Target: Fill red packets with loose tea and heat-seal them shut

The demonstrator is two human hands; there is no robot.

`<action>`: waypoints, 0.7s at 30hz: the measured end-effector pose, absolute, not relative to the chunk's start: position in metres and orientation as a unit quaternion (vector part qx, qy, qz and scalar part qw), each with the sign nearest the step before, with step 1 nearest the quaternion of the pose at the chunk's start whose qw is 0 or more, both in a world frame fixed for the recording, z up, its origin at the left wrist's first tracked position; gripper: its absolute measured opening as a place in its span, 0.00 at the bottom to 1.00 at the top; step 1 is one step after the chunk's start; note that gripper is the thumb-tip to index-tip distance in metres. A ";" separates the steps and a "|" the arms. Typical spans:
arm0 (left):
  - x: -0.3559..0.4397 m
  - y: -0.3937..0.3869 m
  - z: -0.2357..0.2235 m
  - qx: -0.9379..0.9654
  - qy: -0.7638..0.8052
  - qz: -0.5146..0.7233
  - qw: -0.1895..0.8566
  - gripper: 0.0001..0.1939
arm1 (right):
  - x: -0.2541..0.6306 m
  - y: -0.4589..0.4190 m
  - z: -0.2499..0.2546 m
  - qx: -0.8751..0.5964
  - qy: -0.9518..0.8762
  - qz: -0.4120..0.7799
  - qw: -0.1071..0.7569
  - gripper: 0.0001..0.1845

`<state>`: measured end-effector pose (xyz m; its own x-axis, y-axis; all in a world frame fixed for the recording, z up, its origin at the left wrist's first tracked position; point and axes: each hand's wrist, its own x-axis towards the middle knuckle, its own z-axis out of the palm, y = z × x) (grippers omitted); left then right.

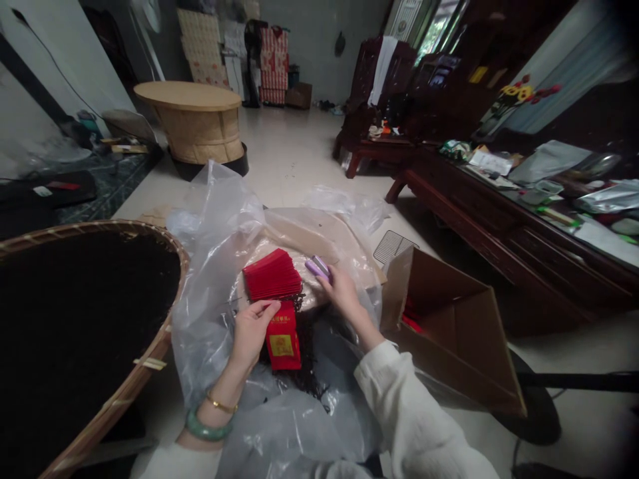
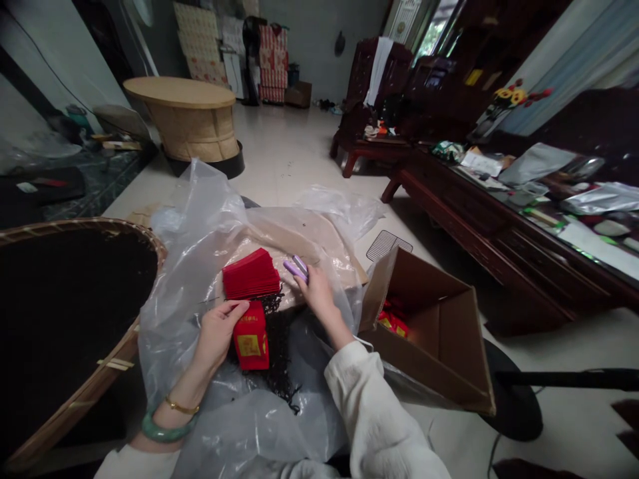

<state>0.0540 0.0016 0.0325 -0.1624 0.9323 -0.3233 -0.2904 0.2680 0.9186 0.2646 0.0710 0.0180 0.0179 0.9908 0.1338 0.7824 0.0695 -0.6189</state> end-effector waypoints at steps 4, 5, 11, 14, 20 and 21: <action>0.055 0.000 0.033 0.307 0.549 0.524 0.574 0.21 | 0.254 0.068 0.016 -0.669 -0.661 0.171 0.295 0.14; 0.056 0.000 0.034 0.311 0.550 0.523 0.572 0.21 | 0.249 0.062 0.019 -0.651 -0.665 0.178 0.320 0.14; 0.055 0.001 0.039 0.321 0.542 0.520 0.577 0.22 | 0.209 0.020 0.045 -0.477 -0.701 0.352 0.396 0.11; 0.051 0.000 0.040 0.315 0.540 0.524 0.578 0.22 | 0.203 0.013 0.046 -0.489 -0.670 0.375 0.414 0.12; 0.047 0.000 0.040 0.385 0.545 0.547 0.506 0.17 | 0.207 0.008 0.044 -0.476 -0.699 0.358 0.396 0.11; 0.047 0.000 0.040 0.390 0.545 0.546 0.503 0.17 | 0.207 0.007 0.045 -0.479 -0.700 0.347 0.399 0.10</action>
